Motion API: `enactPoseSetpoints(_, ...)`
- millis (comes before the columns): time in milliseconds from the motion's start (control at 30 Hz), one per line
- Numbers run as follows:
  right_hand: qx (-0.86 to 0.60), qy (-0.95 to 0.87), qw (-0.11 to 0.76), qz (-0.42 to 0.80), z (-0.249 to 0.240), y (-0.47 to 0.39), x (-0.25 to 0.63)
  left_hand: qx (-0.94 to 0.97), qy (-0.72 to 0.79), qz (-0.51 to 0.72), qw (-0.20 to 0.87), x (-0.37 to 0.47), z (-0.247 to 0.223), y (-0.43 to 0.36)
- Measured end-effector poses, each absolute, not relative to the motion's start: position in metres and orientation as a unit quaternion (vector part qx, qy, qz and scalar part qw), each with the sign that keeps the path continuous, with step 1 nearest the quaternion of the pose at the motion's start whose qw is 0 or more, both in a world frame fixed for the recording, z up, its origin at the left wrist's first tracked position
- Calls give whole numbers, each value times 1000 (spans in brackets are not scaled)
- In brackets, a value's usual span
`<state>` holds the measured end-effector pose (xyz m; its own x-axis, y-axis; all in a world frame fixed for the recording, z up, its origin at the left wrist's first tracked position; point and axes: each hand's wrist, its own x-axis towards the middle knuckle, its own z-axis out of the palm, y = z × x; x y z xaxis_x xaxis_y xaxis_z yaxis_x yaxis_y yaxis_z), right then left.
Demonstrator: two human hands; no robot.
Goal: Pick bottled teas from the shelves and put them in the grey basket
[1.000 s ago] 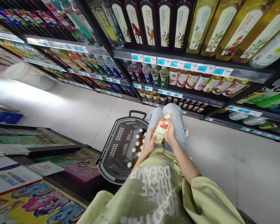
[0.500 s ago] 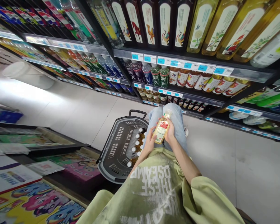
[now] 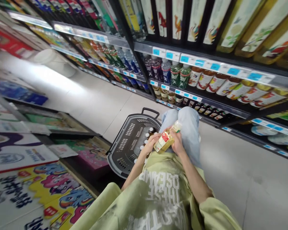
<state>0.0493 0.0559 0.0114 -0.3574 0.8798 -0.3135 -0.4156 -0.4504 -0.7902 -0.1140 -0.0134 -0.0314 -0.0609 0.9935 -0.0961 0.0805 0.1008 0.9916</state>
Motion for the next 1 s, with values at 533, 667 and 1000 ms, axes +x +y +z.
enactPoseSetpoints(533,-294,-818,132,476,-32,-6,-57,565,736,178,329,-219,73,-68)
enactPoseSetpoints(667,-259,-874,5,412,-33,-3,-57,534,776,91,322,-217,60,-70)
enactPoseSetpoints(1000,-245,-855,-62,453,-25,5,-57,431,841,28,327,-244,0,-105)
